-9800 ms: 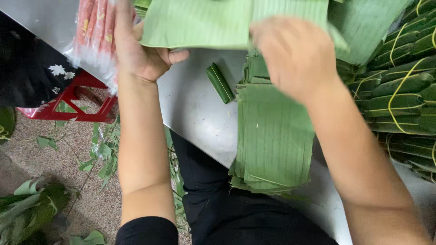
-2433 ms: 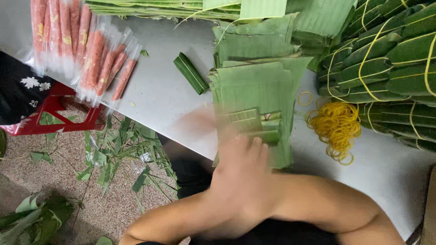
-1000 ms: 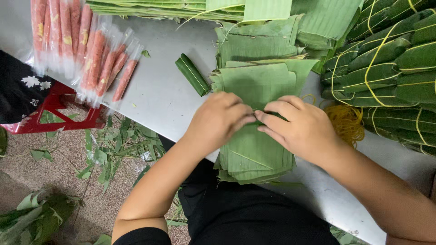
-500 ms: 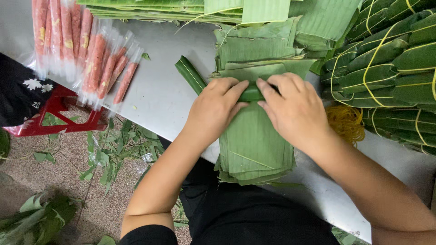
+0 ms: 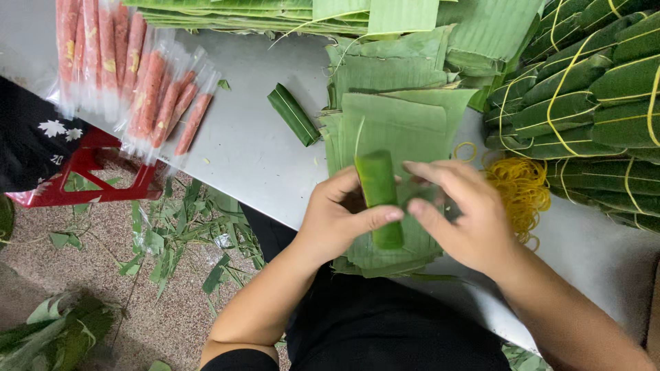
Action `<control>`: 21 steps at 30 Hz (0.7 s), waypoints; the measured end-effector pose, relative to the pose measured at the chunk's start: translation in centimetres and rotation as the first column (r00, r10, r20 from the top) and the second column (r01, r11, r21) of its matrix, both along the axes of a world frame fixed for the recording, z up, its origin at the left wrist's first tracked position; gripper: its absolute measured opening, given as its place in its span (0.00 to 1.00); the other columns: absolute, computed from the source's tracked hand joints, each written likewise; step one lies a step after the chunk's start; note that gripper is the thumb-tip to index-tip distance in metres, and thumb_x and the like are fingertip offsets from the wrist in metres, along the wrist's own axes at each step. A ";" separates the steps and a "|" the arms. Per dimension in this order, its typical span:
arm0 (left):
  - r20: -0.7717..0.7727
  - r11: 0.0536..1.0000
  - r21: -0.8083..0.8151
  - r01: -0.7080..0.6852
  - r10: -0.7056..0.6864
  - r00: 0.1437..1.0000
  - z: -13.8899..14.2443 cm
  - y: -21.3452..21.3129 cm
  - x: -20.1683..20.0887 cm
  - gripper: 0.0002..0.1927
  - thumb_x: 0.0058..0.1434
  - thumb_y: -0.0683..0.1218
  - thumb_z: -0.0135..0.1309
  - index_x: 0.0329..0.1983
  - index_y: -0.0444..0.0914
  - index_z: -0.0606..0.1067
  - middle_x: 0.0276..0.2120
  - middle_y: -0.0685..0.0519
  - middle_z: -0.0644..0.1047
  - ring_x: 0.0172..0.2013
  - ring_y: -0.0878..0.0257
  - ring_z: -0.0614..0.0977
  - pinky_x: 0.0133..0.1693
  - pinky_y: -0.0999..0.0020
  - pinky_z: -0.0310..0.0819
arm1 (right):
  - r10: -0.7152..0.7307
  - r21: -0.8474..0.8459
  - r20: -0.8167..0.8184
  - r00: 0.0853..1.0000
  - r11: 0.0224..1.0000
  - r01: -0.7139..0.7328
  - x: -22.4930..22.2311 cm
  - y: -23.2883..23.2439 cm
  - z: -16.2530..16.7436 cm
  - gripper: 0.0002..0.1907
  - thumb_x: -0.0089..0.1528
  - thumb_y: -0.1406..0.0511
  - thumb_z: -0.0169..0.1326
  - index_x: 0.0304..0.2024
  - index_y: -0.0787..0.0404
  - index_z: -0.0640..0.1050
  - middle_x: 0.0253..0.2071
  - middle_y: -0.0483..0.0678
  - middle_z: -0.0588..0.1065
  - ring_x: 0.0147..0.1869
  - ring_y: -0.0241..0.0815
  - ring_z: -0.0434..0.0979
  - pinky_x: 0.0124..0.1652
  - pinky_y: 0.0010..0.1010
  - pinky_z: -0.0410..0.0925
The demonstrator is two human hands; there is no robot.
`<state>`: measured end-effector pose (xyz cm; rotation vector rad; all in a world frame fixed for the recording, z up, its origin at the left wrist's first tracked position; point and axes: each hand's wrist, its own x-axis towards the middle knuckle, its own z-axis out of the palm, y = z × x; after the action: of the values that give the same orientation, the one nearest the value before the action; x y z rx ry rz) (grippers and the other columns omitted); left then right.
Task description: The person wraps sausage rolls in cut banana leaf pieces, folding the leaves around each roll and securing the bundle with a rubber band. They stack the finished wrapped rolls on the table, gather completed bundles, and place them aside while reaching for new leaves and rolls.
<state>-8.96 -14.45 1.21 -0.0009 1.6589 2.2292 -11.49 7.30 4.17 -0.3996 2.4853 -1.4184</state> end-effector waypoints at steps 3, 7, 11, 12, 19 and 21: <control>-0.012 0.941 -0.338 -0.014 0.011 1.000 0.6 0.3 0.7 0.23 0.58 0.40 0.68 0.57 0.35 0.78 0.39 0.51 0.80 0.37 0.67 0.81 0.39 0.71 0.78 | 0.299 0.298 -0.639 0.708 0.946 -0.131 0.6 0.4 1.5 0.32 0.51 0.51 0.66 0.55 0.50 0.76 0.62 0.57 0.69 0.54 0.57 0.76 0.51 0.43 0.71; -0.157 0.863 -0.505 0.009 -0.103 0.982 1.6 1.1 1.7 0.42 0.52 0.39 0.67 0.71 0.37 0.66 0.44 0.52 0.82 0.40 0.69 0.85 0.42 0.73 0.81 | 0.393 0.362 -0.496 0.774 0.904 -0.227 1.7 0.2 1.7 0.35 0.44 0.54 0.73 0.53 0.51 0.78 0.61 0.56 0.71 0.38 0.49 0.79 0.36 0.37 0.72; 0.004 0.966 -0.107 0.235 -0.236 0.972 1.6 0.3 1.4 0.52 0.54 0.43 0.71 0.79 0.41 0.56 0.53 0.50 0.81 0.44 0.67 0.82 0.46 0.70 0.81 | 0.187 0.089 -0.269 0.945 0.982 -0.169 2.1 1.1 0.7 0.44 0.39 0.52 0.73 0.56 0.58 0.76 0.61 0.53 0.75 0.26 0.36 0.73 0.28 0.27 0.69; -0.060 0.953 -0.010 0.302 -0.302 0.951 1.5 -0.3 1.0 0.55 0.51 0.43 0.72 0.79 0.41 0.54 0.54 0.50 0.80 0.47 0.65 0.82 0.49 0.68 0.82 | 0.117 -0.036 -0.169 0.979 0.992 -0.124 2.1 1.5 0.5 0.46 0.39 0.51 0.73 0.58 0.58 0.75 0.62 0.53 0.75 0.23 0.32 0.70 0.27 0.23 0.68; -0.115 0.957 -0.234 0.170 -0.201 0.973 0.6 0.1 1.6 0.49 0.44 0.48 0.74 0.69 0.34 0.64 0.52 0.48 0.81 0.53 0.62 0.84 0.57 0.62 0.80 | 0.142 -0.010 -0.465 0.874 0.986 -0.166 2.5 2.0 -0.2 0.34 0.59 0.46 0.56 0.62 0.56 0.75 0.63 0.58 0.73 0.56 0.54 0.78 0.54 0.38 0.70; 0.006 0.972 -0.130 0.196 -0.197 0.980 0.6 0.9 2.0 0.47 0.47 0.49 0.71 0.69 0.34 0.63 0.52 0.49 0.81 0.53 0.62 0.84 0.59 0.61 0.79 | 0.129 0.093 -0.587 0.799 0.991 -0.092 2.4 1.6 -0.3 0.27 0.65 0.47 0.50 0.59 0.54 0.76 0.61 0.59 0.73 0.59 0.59 0.75 0.59 0.43 0.67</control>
<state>-6.99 -13.50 1.77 0.1324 1.7247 1.9749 -9.07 8.92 3.84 -1.1119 2.8989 -1.3096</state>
